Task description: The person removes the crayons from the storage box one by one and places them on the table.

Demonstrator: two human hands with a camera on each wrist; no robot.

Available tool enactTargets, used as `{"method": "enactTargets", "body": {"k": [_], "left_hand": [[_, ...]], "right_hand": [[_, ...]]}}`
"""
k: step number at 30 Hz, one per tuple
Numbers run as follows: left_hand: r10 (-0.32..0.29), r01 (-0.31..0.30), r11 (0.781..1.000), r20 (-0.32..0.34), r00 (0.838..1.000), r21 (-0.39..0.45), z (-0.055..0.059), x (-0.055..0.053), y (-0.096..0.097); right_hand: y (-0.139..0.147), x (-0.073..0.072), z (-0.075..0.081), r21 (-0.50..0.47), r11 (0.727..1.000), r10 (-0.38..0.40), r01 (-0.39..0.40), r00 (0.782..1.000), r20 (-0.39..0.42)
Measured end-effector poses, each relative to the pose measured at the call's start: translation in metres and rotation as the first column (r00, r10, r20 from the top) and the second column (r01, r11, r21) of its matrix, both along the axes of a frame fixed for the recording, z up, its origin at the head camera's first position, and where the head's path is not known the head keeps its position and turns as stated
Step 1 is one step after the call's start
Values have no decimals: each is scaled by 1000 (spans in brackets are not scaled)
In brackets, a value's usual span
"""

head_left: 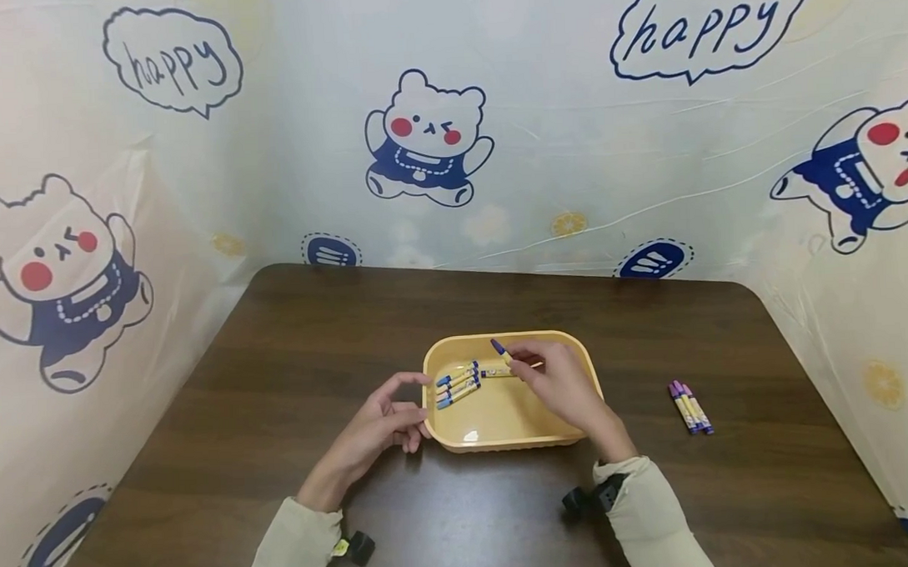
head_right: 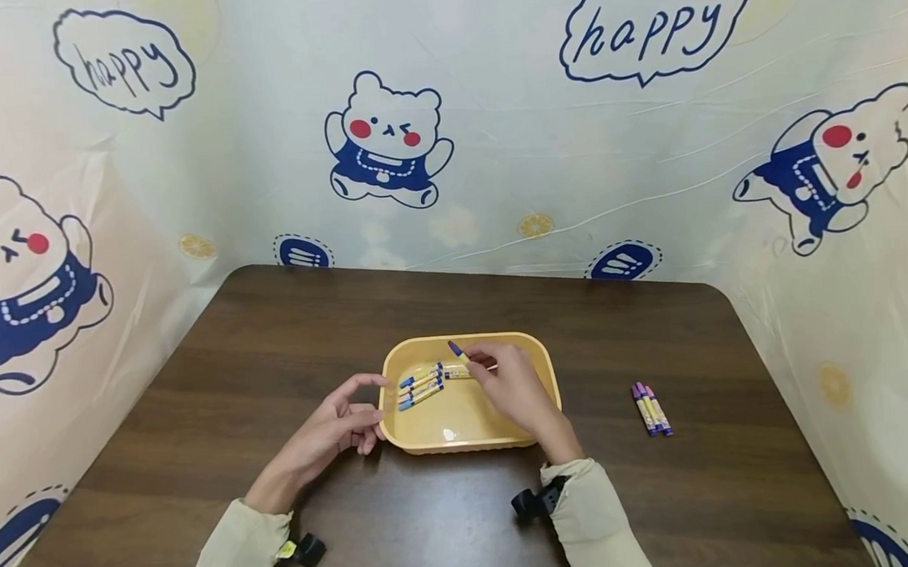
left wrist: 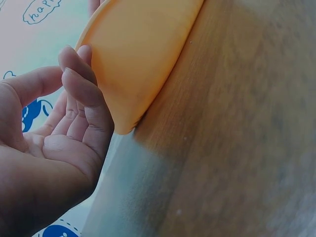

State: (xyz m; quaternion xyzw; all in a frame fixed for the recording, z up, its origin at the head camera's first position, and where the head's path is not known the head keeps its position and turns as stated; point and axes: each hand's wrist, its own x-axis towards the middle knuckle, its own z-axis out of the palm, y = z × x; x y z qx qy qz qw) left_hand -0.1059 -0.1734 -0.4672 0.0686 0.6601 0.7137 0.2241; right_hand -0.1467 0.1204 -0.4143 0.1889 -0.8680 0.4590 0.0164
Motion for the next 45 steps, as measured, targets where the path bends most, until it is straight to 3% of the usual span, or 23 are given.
{"method": "enactTargets", "body": {"k": [7,12,19,30,34,40,45], "left_hand": [[-2,2,1000,5,1000,11,-1,0,2],[-14,14,999,1,1000,35,-2,-1,2],[-28,30,997,-27,999,68,-2,-1,2],[-17,17,999,-2,1000,37,-1,-1,2],[-23,22,998,5,1000,51,-2,-1,3],[-30,30,997,2,1000,67,-3,0,4],[-19,19,998,-1,1000,56,-3,-1,5]], "right_hand": [[4,4,3,-167,984,86,-65,990,116],[15,11,7,-225,973,85,-46,982,170],[49,20,12,-141,990,2,24,984,177],[127,33,1,-141,971,-184,195,979,86],[151,41,-6,-24,955,-294,294,956,15],[177,53,-20,67,890,-447,450,893,-62],[186,55,-34,119,844,-507,522,851,-139]]}}
